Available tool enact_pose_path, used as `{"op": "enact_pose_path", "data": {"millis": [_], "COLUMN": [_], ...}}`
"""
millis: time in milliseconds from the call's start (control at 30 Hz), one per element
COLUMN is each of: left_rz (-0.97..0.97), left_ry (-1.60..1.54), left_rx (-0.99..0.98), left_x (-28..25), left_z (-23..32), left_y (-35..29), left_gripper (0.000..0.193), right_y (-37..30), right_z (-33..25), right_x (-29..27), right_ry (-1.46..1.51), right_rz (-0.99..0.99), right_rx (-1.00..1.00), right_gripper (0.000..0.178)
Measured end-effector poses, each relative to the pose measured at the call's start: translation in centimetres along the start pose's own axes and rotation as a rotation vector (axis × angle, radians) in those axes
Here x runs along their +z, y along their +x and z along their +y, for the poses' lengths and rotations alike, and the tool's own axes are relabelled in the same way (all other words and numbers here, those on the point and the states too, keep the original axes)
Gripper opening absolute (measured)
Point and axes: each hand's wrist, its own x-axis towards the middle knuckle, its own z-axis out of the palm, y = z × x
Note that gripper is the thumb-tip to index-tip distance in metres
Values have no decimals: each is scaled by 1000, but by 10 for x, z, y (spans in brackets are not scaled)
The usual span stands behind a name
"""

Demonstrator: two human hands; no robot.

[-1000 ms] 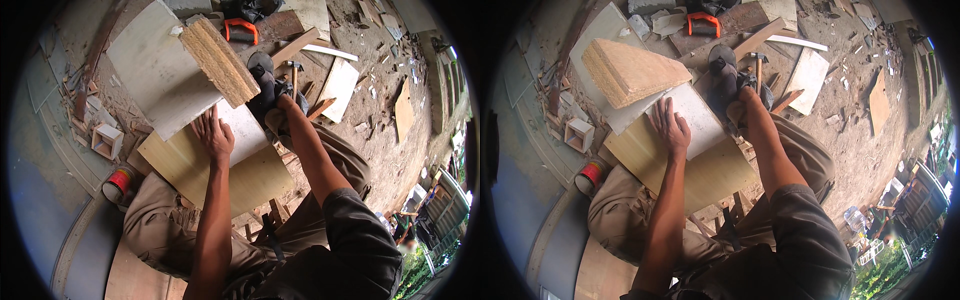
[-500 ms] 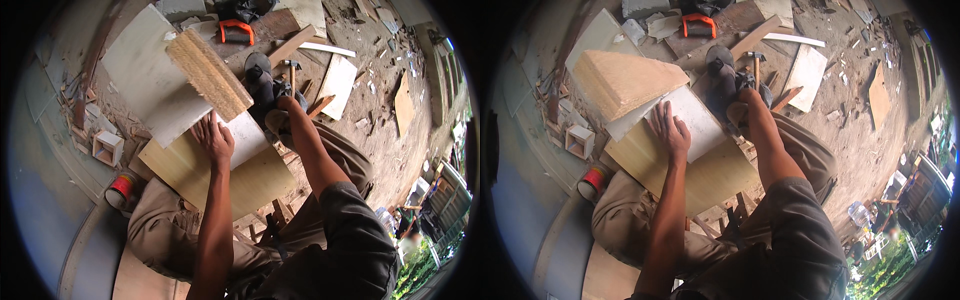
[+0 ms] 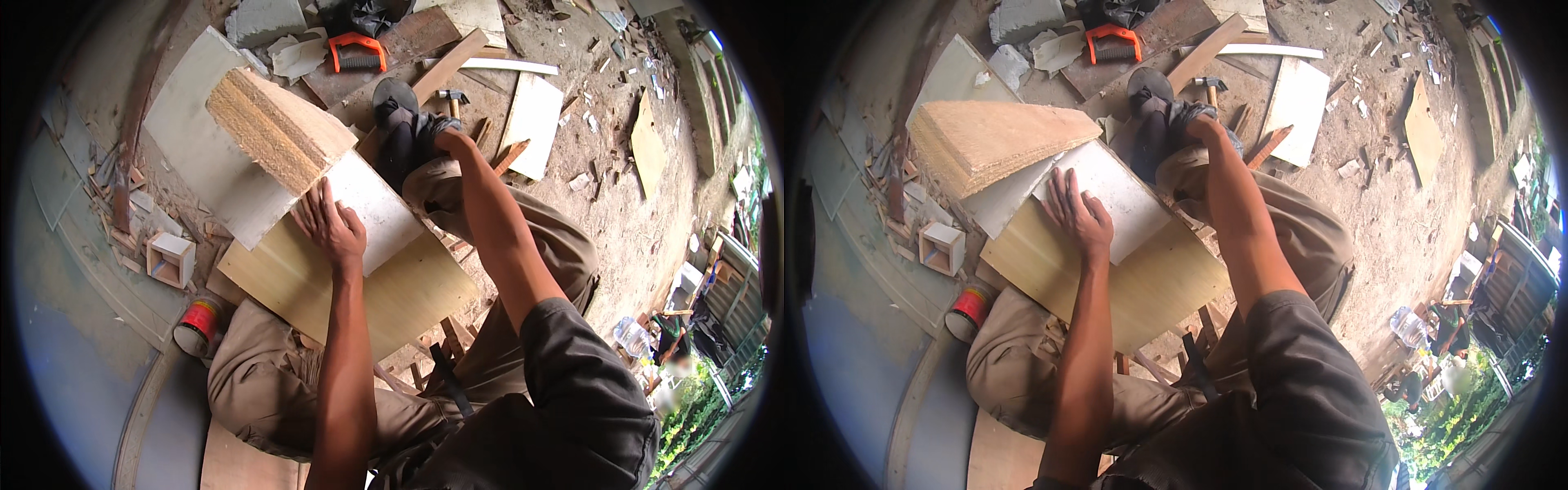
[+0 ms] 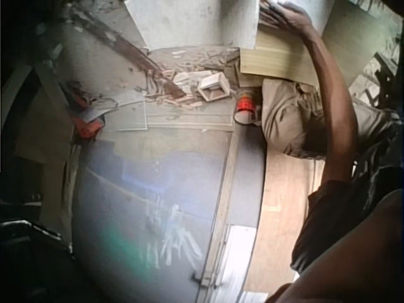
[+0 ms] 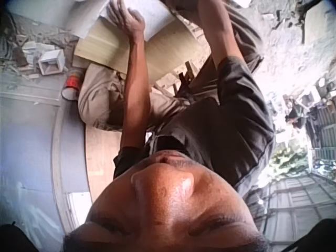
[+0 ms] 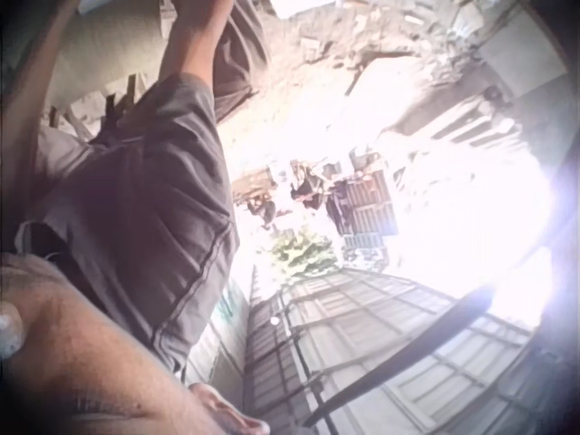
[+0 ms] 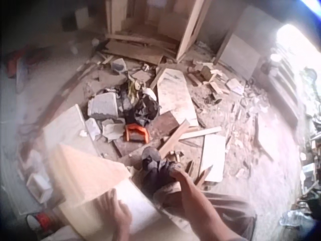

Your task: The person sits on the floor and sands a rectangular board with a sanding block. They flip the board over to sand both sides and then place a smaller white board on top to sand its edges.

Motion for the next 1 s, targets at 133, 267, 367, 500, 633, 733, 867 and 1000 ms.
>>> {"op": "enact_pose_path", "data": {"millis": [133,267,367,500,633,733,867,1000], "left_rz": [25,-26,-11,20,-6,-15,-7,-6], "left_ry": [22,-105,44,-28,-24,5,-10,-8], "left_rx": [13,13,-2,25,11,9,10,15], "left_x": [-2,13,-9,6,3,0,2,2], "left_z": [-5,25,-17,7,9,6,7,7], "left_y": [0,2,-5,0,1,3,0,1], "left_gripper": [50,49,48,48,48,48,48,49], "right_y": [-4,8,-18,-14,-35,-31,-27,-26], "right_z": [-47,19,-91,-20,3,-17,-17,-13], "right_x": [-35,-92,-43,-64,-29,-10,-4,2], "right_ry": [652,344,-625,-535,-560,-447,-415,-403], "right_rz": [50,231,240,456,356,279,268,252], "right_rx": [-7,-129,-590,-603,-384,-166,-63,-5], "right_gripper": [23,22,24,34,37,37,38,38]}}
